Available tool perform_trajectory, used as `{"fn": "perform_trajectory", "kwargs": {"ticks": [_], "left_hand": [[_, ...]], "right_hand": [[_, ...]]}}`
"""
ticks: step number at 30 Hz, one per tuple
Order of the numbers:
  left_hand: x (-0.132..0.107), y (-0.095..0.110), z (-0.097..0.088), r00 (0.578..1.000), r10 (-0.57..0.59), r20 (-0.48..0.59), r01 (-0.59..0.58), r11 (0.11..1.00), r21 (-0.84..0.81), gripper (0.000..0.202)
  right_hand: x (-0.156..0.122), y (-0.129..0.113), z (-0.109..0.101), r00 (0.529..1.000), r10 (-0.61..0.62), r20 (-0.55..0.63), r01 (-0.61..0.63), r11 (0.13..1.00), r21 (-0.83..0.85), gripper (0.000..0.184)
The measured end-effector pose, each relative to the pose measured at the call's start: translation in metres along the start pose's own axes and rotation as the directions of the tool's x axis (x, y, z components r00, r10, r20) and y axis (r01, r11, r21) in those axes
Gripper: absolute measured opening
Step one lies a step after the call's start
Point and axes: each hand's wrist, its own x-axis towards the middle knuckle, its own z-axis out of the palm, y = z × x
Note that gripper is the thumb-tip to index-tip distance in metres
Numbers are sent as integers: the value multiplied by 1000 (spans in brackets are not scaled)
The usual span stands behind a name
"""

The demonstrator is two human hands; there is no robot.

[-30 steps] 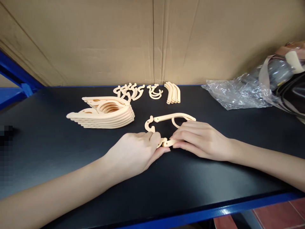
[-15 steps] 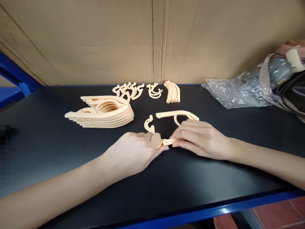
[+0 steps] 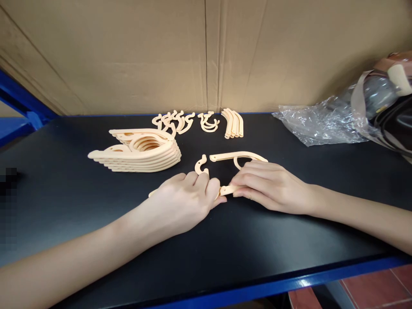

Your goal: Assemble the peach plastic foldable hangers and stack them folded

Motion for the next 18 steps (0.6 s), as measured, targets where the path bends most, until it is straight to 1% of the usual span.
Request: {"fn": "perform_trajectory", "kwargs": {"ticks": [6,12,15,18], "left_hand": [[1,-3,2,1000,-2,-30,0,998,-67,30],[0,-5,1,998,21,-57,-28,992,-120,29],[-2,-4,3,997,11,-79,-23,989,-145,28],[-3,-3,5,995,8,-96,-26,981,-190,22]], "right_hand": [[0,-1,0,1000,-18,-8,18,999,-26,16],[-1,-2,-2,1000,-22,16,22,1000,-21,19],[-2,-1,-2,1000,-11,28,12,1000,-19,19],[-1,3,-4,1000,6,23,-6,1000,-1,20]]}}
